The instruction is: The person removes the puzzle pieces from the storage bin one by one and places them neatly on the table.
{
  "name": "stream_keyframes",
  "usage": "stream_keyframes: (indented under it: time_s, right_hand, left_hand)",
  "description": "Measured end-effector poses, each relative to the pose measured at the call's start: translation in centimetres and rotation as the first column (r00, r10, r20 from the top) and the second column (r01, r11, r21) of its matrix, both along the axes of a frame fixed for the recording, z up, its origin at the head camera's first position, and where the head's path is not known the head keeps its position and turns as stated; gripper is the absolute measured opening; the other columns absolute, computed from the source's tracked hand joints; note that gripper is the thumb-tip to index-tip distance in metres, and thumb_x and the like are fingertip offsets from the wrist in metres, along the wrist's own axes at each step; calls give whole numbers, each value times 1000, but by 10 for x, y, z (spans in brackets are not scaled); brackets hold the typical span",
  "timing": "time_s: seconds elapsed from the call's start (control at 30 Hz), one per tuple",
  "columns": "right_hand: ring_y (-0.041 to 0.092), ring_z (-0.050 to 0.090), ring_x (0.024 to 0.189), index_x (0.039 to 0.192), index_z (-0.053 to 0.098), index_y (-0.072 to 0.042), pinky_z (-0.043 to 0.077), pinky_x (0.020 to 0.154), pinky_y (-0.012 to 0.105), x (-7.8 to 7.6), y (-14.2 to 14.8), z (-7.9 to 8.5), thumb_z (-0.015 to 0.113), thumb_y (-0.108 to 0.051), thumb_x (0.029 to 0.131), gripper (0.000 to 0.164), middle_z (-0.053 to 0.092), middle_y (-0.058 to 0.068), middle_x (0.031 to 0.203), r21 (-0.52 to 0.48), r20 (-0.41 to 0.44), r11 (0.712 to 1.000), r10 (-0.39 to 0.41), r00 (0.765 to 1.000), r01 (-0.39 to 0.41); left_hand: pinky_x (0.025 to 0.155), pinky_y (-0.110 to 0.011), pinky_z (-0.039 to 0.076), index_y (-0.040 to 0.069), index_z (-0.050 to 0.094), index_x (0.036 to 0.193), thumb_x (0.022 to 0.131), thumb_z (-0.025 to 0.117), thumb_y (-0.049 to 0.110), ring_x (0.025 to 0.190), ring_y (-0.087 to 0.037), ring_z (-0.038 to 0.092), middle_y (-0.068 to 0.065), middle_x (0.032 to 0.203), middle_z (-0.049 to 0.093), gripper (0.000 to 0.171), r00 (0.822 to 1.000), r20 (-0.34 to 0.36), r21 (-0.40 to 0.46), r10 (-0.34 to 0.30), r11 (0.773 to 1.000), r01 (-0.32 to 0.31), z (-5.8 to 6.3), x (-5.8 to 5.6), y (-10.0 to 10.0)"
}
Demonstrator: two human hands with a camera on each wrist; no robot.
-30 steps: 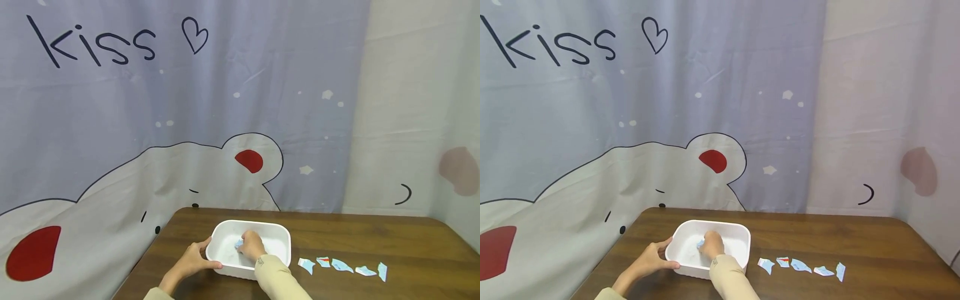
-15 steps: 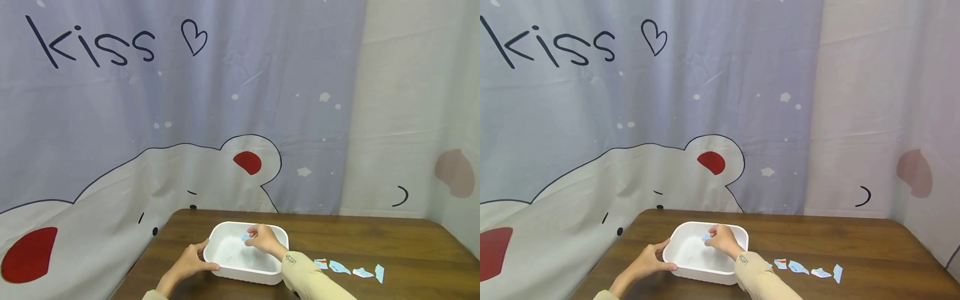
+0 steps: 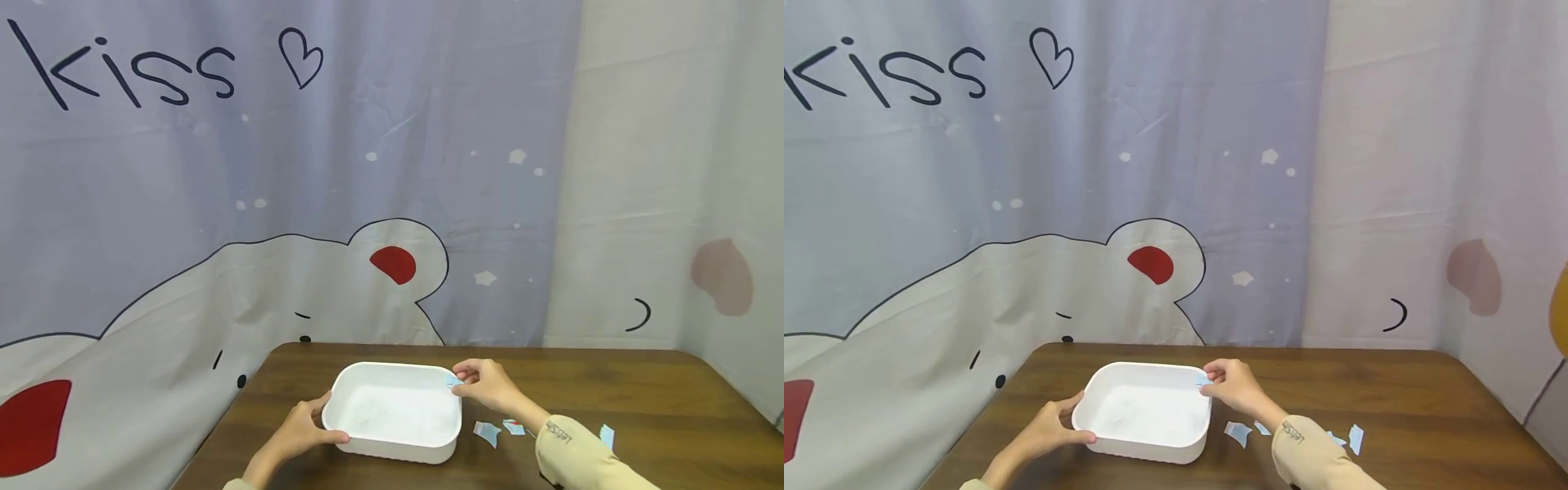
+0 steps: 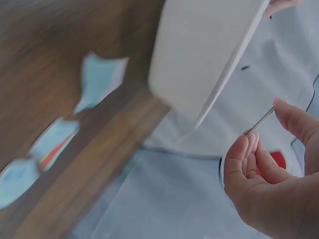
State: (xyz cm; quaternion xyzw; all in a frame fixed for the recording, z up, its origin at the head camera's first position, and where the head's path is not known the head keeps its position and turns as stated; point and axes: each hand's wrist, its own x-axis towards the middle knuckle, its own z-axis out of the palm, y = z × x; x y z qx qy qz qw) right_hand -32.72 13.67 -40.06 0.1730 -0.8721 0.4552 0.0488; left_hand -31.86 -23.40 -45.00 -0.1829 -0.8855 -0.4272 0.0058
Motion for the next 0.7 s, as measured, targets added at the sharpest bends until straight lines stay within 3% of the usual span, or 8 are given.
stream_keyframes:
  time_s: [0.2,0.37,0.57,0.7]
  right_hand:
    - [14,62,84,112,65,8,50,70,18,11,59,-3,77,-13,79,41,71,10,98,55,20,993,-103,994,102]
    - [9,61,80,111,65,9,50,68,18,23,110,-15,77,-14,79,41,72,10,97,123,8,975,-189,982,187]
    - [-1,57,75,110,67,6,49,65,18,37,161,-24,77,-18,80,41,72,8,96,221,-17,939,-267,963,265]
    - [7,64,79,111,65,8,51,66,21,45,188,-31,76,-20,81,43,72,10,98,275,10,918,-301,953,287]
  left_hand:
    - [90,-35,55,-21,36,138,70,88,24,115,-36,64,-37,132,52,97,1000,0,18,-12,1000,12,0,-1,0]
    - [88,-28,55,-21,36,138,70,88,26,115,-35,64,-37,132,53,97,1000,5,20,-18,1000,18,-1,0,0]
    - [91,-34,55,-21,35,138,71,87,27,118,-39,61,-38,136,48,98,1000,12,14,-11,1000,11,-2,-1,0]
    - [91,-37,55,-21,35,139,72,87,27,119,-41,61,-38,137,47,97,1000,9,14,-12,1000,12,0,-1,1]
